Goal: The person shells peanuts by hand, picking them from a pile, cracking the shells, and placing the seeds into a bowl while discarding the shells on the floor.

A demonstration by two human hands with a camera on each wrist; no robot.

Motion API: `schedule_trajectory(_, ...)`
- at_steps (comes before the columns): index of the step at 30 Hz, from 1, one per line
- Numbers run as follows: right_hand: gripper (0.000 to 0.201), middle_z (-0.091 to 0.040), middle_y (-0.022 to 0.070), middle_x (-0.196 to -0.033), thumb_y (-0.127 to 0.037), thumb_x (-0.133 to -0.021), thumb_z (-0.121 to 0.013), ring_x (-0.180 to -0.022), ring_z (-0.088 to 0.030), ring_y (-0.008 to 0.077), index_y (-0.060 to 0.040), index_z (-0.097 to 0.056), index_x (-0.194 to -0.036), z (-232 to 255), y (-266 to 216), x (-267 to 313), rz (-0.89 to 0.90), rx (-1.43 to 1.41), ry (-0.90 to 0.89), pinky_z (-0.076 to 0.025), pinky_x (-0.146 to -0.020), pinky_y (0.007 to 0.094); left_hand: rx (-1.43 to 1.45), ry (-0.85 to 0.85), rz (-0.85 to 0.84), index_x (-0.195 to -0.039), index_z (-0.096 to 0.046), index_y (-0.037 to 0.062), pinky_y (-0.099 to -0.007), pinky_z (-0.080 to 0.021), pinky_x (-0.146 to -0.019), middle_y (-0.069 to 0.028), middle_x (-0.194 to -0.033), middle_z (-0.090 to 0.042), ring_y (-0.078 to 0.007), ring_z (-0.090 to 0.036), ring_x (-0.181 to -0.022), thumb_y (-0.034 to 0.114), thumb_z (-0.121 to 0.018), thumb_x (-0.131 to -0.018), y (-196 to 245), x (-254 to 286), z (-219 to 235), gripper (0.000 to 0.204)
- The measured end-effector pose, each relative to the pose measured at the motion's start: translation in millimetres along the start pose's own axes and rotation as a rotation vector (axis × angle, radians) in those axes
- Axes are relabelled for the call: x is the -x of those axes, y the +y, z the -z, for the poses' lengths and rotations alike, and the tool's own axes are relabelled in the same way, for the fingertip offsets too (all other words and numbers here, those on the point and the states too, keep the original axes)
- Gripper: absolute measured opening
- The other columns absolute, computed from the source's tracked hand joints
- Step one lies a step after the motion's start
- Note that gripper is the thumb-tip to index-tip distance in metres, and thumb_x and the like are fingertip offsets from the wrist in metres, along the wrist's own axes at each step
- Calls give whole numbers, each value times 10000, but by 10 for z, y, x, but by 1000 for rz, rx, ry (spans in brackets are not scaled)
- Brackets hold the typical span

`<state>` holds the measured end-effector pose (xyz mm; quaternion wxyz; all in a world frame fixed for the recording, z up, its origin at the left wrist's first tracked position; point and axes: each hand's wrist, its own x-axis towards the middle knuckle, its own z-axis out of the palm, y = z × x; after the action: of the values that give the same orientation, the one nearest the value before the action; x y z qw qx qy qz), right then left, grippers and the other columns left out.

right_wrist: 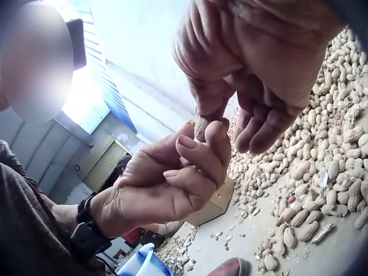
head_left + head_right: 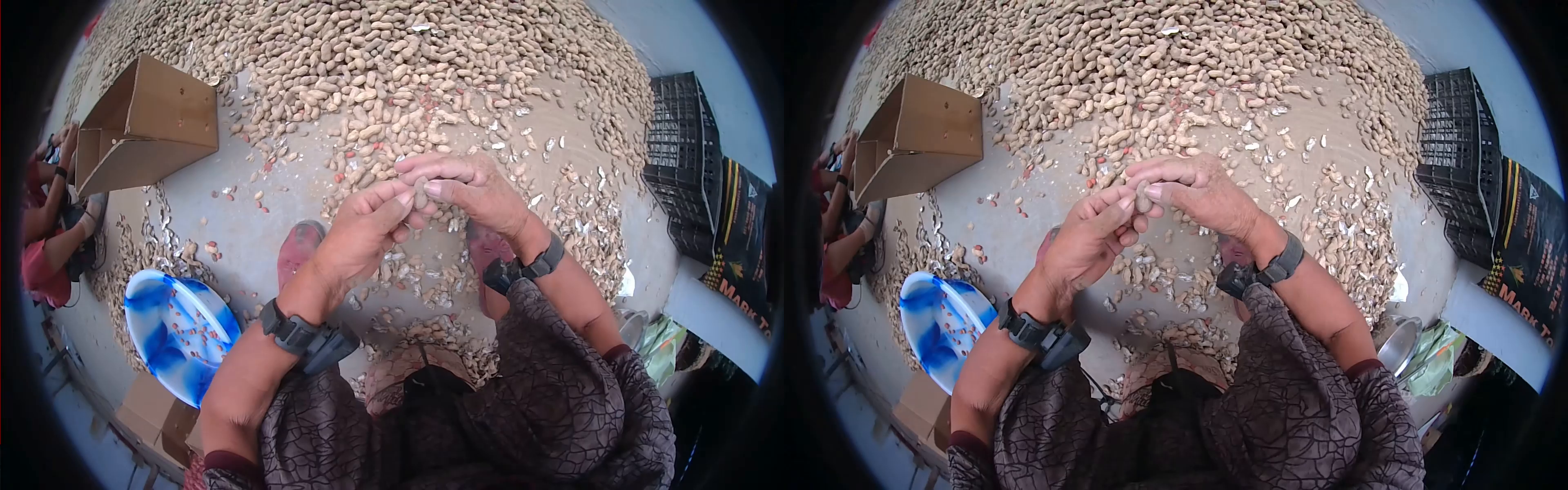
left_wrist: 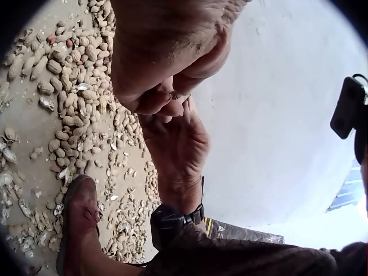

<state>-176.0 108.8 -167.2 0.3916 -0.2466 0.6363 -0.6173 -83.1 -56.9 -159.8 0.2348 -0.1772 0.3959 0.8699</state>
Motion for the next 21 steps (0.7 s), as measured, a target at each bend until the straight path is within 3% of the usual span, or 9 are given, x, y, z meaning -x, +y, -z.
schedule_trajectory(2, 230, -586, 96, -1035, -138, -812, -548, -885, -549, 126, -11, -607, -995, -34, 22, 6, 35, -115, 11, -453, -763, 256, 14, -5, -8, -1094, -501, 3, -173, -392, -601, -53, -933, -586, -54, -506, -729, 132, -482, -878, 2, 5, -8, 252)
schedule_trajectory(6, 313, -586, 82, -993, -160, -814, -556, -855, -547, 114, 20, -544, -1071, -154, -137, 38, -13, -165, 30, -463, -723, 241, 39, -26, -72, -1100, -505, -2, -182, -379, -598, -24, -892, -563, -57, -490, -725, 120, -489, -873, -29, 0, -18, 259)
schedule_trajectory(8, 387, -582, 75, -971, -186, -816, -569, -846, -546, 109, 37, -479, -1119, -223, -179, 52, -87, -386, -7, -473, -706, 246, 55, -25, -118, -1118, -502, -7, -187, -372, -602, -9, -873, -549, -57, -477, -726, 117, -492, -871, -58, -1, -39, 277)
schedule_trajectory(11, 391, -589, 75, -954, -203, -818, -577, -820, -557, 114, 32, -475, -1113, -263, -71, 48, -82, -484, 19, -479, -696, 245, -70, -11, -159, -1161, -486, -12, -195, -359, -621, 6, -848, -511, -63, -445, -727, 109, -484, -870, -91, -3, -65, 315)
schedule_trajectory(16, 396, -598, 83, -932, -219, -813, -587, -755, -572, 123, 31, -482, -1102, -215, -57, 61, -112, -530, -36, -483, -663, 245, -295, -29, -174, -1166, -487, -7, -196, -345, -634, -8, -841, -497, -69, -422, -724, 106, -457, -864, -33, 26, -123, 324)
schedule_trajectory(21, 362, -609, 85, -882, -238, -810, -587, -721, -572, 117, 38, -538, -1039, -226, -119, 72, -129, -452, 4, -477, -622, 232, -243, -84, -152, -1094, -523, -7, -201, -329, -616, -14, -824, -501, -68, -412, -707, 105, -461, -847, -52, 74, -109, 279)
